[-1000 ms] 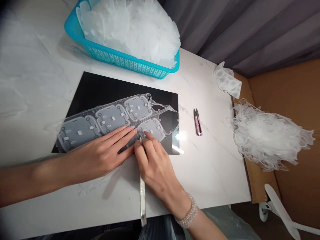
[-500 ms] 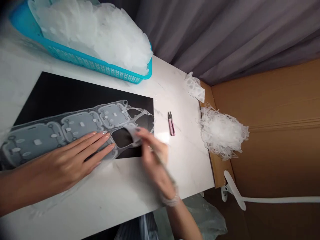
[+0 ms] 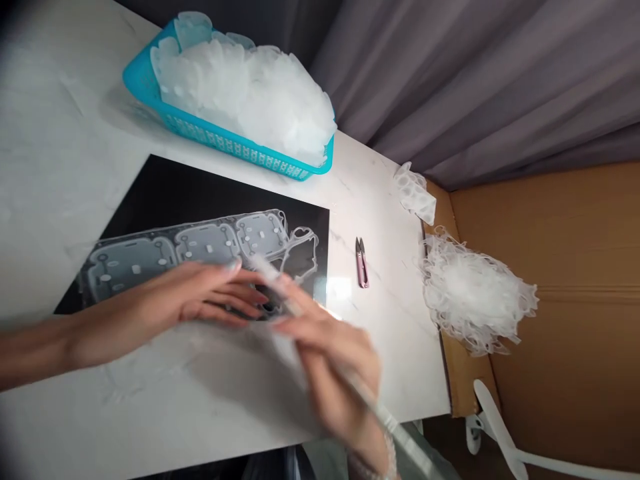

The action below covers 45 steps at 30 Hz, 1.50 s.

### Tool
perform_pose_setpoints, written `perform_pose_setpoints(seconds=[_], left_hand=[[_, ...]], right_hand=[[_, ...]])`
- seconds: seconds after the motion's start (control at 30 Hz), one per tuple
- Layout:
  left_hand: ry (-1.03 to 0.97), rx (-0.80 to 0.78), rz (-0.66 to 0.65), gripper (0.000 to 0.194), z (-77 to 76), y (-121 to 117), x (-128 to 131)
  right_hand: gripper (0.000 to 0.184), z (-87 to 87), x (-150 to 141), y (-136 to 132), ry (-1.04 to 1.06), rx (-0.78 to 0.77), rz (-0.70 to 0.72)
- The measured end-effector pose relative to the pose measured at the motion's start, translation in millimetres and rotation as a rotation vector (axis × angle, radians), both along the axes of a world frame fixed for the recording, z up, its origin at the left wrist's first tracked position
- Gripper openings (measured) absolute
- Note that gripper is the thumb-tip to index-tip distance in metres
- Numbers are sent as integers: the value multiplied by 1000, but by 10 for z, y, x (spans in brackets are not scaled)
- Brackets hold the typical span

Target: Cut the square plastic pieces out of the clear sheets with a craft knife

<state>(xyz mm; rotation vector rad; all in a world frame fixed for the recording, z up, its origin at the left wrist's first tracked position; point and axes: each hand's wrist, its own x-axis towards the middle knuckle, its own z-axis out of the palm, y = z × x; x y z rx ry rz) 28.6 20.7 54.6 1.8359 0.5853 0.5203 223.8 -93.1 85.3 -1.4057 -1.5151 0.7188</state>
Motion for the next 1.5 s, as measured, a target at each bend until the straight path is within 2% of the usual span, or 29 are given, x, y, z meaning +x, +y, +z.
perform_pose_setpoints(seconds=[0.07,0.1,0.13,0.2,0.27,0.33,0.37,0.47,0.53,0.67,0.8,1.0,1.1,1.33,1.5], left_hand=[[-45,-536,-38,56,29,29,74],[-46,-742,-26,49,14,35,96],[-39,-861,8,40,-12,37,108],[-27,-954,59,28,-75,32,109],[-27,-973,24,27,-121,26,94],[-43,-942,-14,28,-139,26,77],[-50,-909,-32,29,-138,29,70],[-60,-790,-62,31,-119,50,60],[-49,-774,-41,30,-97,71,63],[70,-860,5,27,-35,125,83],[156,-883,38,34,30,169,114],[137,-1012,32,19,73,164,174],[87,-1042,-14,17,67,169,184],[125,-942,-96,22,116,203,186],[198,-722,-111,37,114,226,155]], right_hand=[[38,100,-171,-60,-161,-97,306],[44,134,-203,-92,-183,-126,361],[51,157,-204,-119,-161,-144,335],[56,181,-140,-145,-21,-126,146],[47,183,-25,-111,95,-78,-60],[37,163,93,-8,50,-161,-183],[33,143,141,64,-22,-242,-198],[28,52,214,300,-201,-500,-79],[27,-12,213,423,-186,-537,19],[27,-53,174,521,-131,-513,61],[24,16,146,512,-142,-485,45],[17,90,116,486,-94,-413,19],[15,100,107,467,-123,-381,19],[21,139,104,479,-215,-408,86],[25,152,144,556,-164,-516,166]])
